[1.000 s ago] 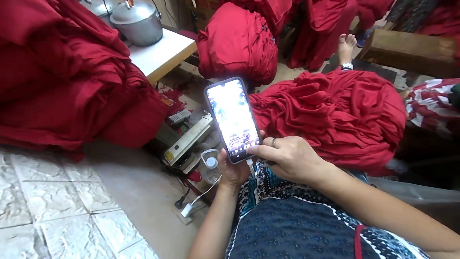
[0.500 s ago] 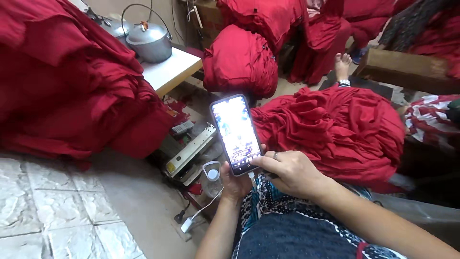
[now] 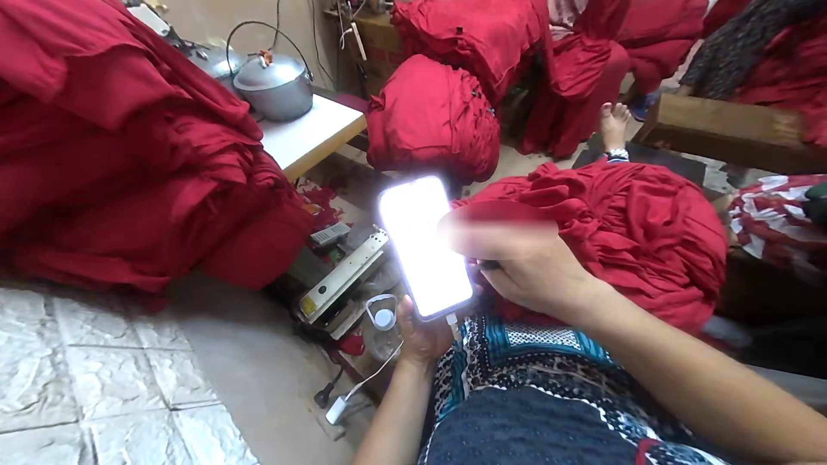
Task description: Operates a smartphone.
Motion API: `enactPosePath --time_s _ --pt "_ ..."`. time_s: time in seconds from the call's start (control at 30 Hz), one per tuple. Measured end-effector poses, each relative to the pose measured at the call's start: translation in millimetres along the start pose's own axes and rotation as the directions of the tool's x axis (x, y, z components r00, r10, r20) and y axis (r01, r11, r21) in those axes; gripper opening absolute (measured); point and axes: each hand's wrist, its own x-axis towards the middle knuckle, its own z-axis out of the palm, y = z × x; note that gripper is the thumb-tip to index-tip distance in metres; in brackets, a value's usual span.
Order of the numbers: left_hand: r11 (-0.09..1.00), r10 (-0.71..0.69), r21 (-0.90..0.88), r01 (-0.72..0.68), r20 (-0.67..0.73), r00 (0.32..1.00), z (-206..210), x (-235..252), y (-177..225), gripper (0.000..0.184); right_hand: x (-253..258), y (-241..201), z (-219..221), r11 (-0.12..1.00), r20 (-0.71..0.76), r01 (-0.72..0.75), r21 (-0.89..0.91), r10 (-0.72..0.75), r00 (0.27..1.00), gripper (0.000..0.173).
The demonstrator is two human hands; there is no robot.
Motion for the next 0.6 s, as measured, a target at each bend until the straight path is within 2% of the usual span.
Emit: enactPosePath --time_s 0.17,0.37,0.6 --pt "1.000 -0.012 -0.025 0.012 -0.010 1.000 -4 -1 -1 0.062 16 3 0 1.000 -0.001 -0.017 -0.019 0.017 1.000 0.040" --pt "1.000 0.005 -0.005 -0.005 0.002 1.000 -5 -2 0 0.061 17 2 9 0.999 0.011 -0.003 -0.047 0.003 1.000 0.035" --pt "0.998 -0.023 -0.062 0.024 0.033 0.999 -5 1 1 0.062 13 3 6 1.000 -0.072 -0.030 -0.004 0.029 0.997 0.032"
